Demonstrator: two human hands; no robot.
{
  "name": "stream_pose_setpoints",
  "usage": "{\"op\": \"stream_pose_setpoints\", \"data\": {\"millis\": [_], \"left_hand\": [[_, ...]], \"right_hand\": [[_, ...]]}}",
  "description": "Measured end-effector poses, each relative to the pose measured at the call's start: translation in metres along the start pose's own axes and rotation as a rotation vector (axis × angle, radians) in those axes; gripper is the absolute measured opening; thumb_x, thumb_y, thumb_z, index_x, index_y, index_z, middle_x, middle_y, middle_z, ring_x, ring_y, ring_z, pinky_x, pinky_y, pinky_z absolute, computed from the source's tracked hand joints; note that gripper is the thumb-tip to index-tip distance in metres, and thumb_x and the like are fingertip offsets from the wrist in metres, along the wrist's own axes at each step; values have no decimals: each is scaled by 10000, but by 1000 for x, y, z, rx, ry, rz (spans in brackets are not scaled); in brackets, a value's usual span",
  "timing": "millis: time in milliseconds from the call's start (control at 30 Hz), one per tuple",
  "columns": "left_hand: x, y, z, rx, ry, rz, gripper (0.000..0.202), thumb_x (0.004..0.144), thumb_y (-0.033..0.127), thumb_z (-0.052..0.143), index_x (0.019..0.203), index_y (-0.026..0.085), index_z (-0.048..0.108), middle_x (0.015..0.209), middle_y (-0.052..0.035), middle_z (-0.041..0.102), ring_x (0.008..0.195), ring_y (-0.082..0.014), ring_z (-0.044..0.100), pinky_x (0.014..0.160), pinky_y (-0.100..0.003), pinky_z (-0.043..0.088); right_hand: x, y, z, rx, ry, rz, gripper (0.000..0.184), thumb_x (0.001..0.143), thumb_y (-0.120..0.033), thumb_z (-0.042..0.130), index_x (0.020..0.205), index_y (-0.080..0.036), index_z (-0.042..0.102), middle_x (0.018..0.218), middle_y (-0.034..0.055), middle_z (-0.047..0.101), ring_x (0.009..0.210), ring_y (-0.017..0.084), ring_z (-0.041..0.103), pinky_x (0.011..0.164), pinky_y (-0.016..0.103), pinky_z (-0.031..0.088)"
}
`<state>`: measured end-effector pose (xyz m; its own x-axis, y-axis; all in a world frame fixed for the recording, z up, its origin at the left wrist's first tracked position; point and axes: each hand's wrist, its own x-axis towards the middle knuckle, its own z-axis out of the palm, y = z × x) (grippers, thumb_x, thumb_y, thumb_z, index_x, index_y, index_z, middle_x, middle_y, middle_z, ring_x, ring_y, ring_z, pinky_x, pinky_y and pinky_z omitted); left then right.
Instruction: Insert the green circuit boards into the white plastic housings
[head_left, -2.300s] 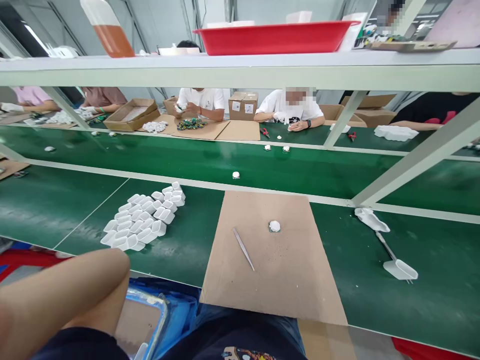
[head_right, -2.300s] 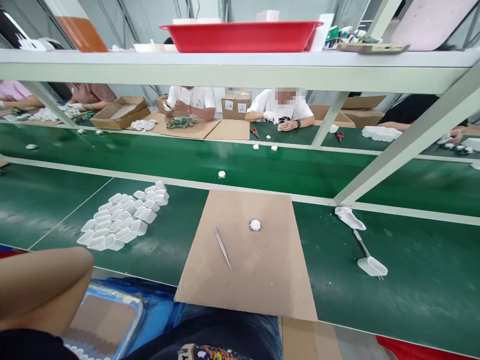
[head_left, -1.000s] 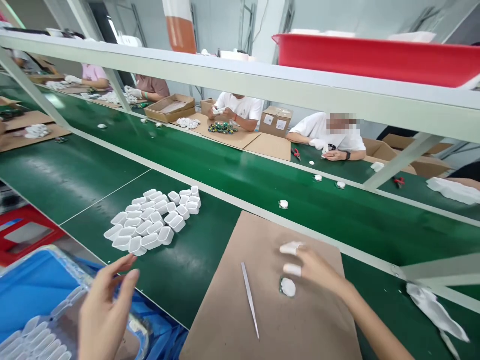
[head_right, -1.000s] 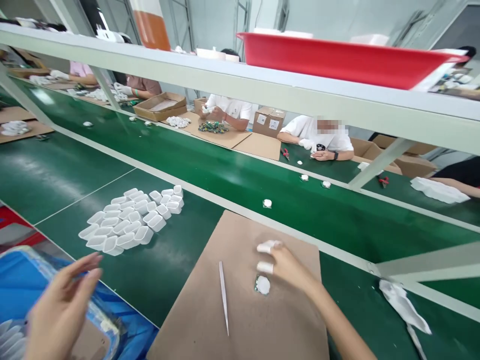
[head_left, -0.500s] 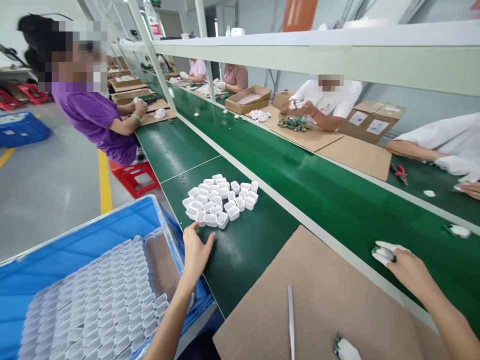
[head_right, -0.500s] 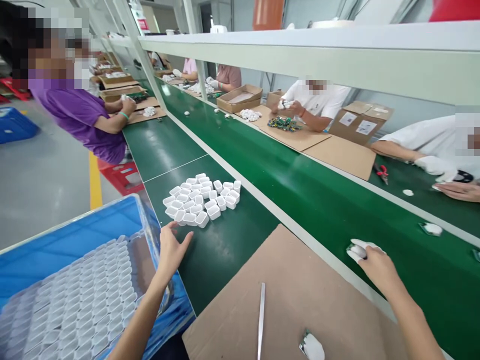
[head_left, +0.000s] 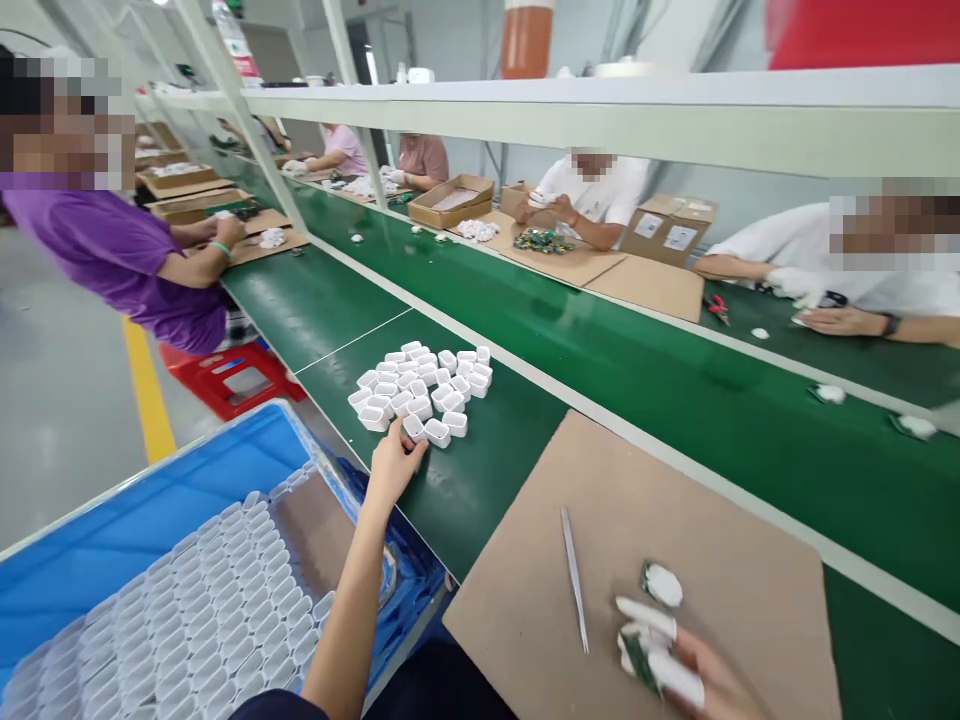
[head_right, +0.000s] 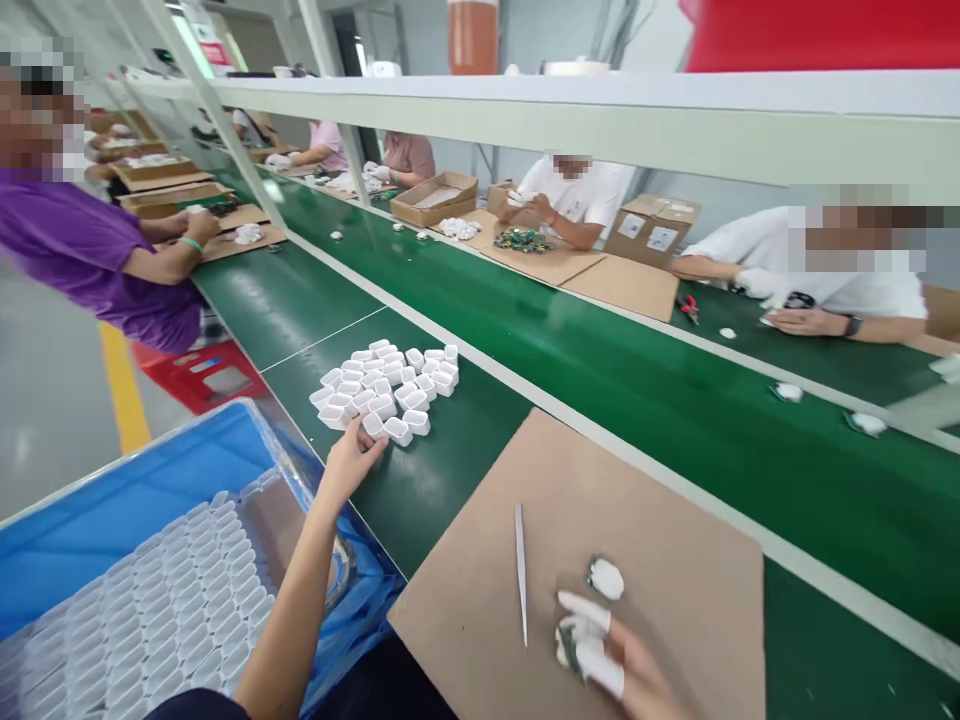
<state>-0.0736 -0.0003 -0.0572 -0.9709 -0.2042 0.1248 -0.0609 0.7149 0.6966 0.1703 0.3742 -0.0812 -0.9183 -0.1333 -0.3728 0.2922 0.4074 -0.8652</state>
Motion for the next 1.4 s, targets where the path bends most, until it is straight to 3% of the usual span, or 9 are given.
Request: {"op": "stream_pose_setpoints", "data": {"millis": [133, 267, 333, 533, 700, 900, 1067, 1267, 1400], "left_hand": [[-4, 9, -7, 34, -32, 11, 481, 688, 430, 602, 1075, 145, 576, 653, -8, 598, 688, -263, 639, 697, -373, 511], [-23, 26, -10, 30, 80, 53, 525, 676, 454, 621, 1056, 98, 551, 1007, -165, 629, 1075, -395, 567, 944, -544, 436], [-41, 44, -4, -46, 55, 130, 547, 700, 467, 629, 1106, 117, 519, 1146, -169, 591, 1138, -375, 545, 967, -531, 446], [-97, 144, 41, -340, -577, 685, 382, 795, 349, 621, 1148, 224, 543, 1164, -50, 635, 1059, -216, 628, 960, -359, 499], [-95, 195, 89, -367, -817, 994, 354, 841, 258, 592, 1190, 228, 539, 1205, -63, 615, 1135, -218, 589, 996, -373, 472], [-93, 185, 120, -388, -805, 983, 380, 871, 248, 564, 1242, 214, 489, 1266, -80, 595, 1179, -207, 576, 1005, -371, 473], [-95, 174, 122, -350, -750, 1038, 377, 872, 217, 553, 1243, 212, 486, 1241, -91, 605, 1191, -224, 566, 1009, -400, 474], [-99, 171, 118, -340, -736, 1101, 428, 869, 247, 569, 1275, 222, 436, 1219, -102, 608, 1158, -247, 583, 970, -422, 498], [-105, 171, 111, -344, -773, 1143, 464, 880, 248, 559, 1308, 226, 383, 1226, -111, 594, 1155, -245, 577, 947, -417, 512]], "right_hand": [[15, -55, -5, 90, 210, -16, 489, 825, -550, 454, 1173, -255, 629, 1013, 129, 696, 919, 318, 693, 829, 490, 555], [33, -60, -15, -6, 394, -27, 505, 850, -484, 472, 1205, -140, 575, 932, 101, 667, 845, 234, 672, 765, 403, 556], [41, -57, -18, -126, 501, -21, 430, 834, -433, 546, 1145, -140, 595, 885, 79, 647, 833, 224, 649, 786, 391, 532], [35, -62, -22, -504, 592, -21, 87, 815, -215, 623, 886, -166, 620, 920, 112, 602, 900, 266, 596, 795, 363, 474], [10, -54, -37, -637, 443, -160, 340, 791, -31, 549, 1075, -214, 588, 1016, 63, 618, 964, 236, 579, 857, 353, 455], [9, -42, -34, -673, 458, -172, 219, 875, -125, 529, 1053, -215, 618, 1037, 83, 631, 966, 250, 585, 855, 419, 478], [8, -40, -25, -720, 462, -206, 367, 888, -144, 526, 1240, -249, 540, 1318, 92, 547, 1197, 282, 517, 1008, 501, 414], [4, -37, -24, -739, 518, -106, 559, 843, -246, 639, 1365, -217, 442, 1044, 112, 662, 1015, 313, 594, 893, 521, 486], [1, -39, -28, -728, 417, -197, 601, 857, -135, 559, 1408, -296, 381, 1274, 78, 573, 1199, 288, 507, 994, 505, 436]]}}
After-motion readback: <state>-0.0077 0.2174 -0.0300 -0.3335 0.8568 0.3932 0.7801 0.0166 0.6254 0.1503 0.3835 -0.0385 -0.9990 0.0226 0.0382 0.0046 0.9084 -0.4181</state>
